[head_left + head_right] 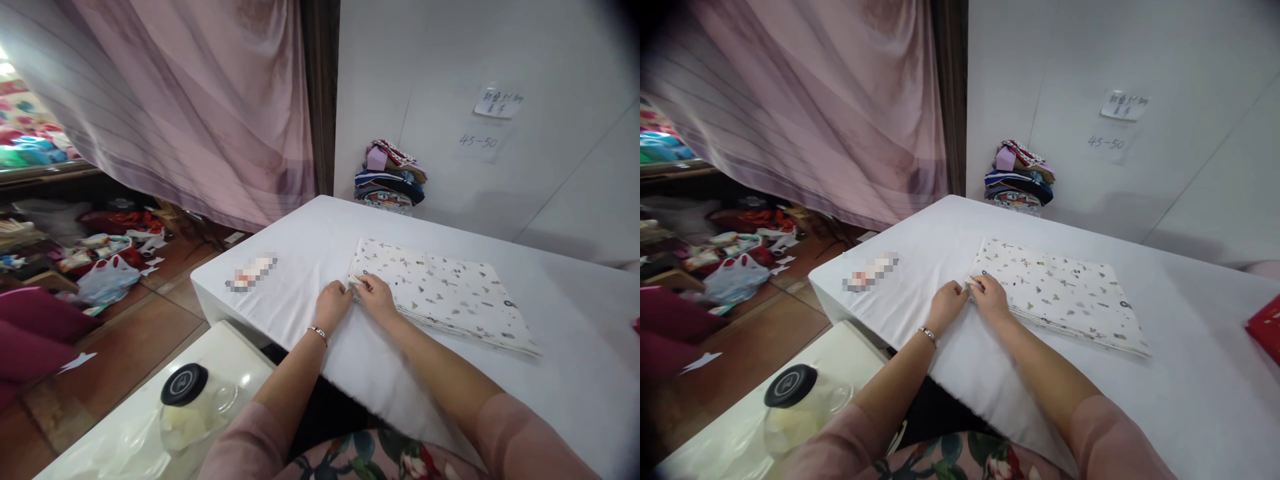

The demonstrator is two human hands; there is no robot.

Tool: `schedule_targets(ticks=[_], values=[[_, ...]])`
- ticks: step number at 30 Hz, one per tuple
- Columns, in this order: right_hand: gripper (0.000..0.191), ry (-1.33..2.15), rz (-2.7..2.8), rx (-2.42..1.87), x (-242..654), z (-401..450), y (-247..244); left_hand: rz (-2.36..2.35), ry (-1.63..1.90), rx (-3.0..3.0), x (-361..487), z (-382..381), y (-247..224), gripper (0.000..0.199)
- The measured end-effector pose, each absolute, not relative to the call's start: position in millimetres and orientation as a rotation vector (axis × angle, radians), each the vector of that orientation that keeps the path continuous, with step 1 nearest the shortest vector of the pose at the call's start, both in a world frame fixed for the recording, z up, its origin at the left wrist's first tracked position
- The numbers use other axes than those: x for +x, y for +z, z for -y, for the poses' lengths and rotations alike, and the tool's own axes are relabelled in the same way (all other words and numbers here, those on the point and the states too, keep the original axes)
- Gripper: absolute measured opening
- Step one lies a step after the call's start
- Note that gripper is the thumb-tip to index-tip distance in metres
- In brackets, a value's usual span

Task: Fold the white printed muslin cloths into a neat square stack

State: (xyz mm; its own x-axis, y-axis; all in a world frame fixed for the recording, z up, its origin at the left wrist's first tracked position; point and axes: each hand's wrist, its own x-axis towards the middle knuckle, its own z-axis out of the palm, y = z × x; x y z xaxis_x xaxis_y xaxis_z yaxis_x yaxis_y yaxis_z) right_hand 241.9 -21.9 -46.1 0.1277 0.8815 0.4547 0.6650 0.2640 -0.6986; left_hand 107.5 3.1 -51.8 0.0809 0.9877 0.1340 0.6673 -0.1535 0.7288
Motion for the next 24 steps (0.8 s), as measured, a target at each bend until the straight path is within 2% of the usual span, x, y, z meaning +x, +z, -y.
schedule_targets(ticks=[4,10,14,19,24], values=[[0.014,0.244,1.576,-1.419,241.4,22.6,-47.4,-1.402,0.950,1.415,107.4,-7.0,-53.9,0.013],[0.011,0.142,1.723,-1.366,235.4,28.4,-57.3,-1.190,1.026,1.133,106.9,3.0,-51.9,0.017],[0.011,0.099,1.741,-1.301,237.8,29.3,-52.4,-1.158,1.070,1.097,106.9,7.5,-49.9,0.020],[0.010,-0.023,1.507,-1.312,250.2,21.8,-31.6,-1.218,1.047,1.129,109.3,5.7,-51.9,0.017],[0.012,-0.075,1.827,-1.350,240.0,25.2,-44.5,-1.157,1.076,1.116,106.9,4.7,-53.9,0.018]])
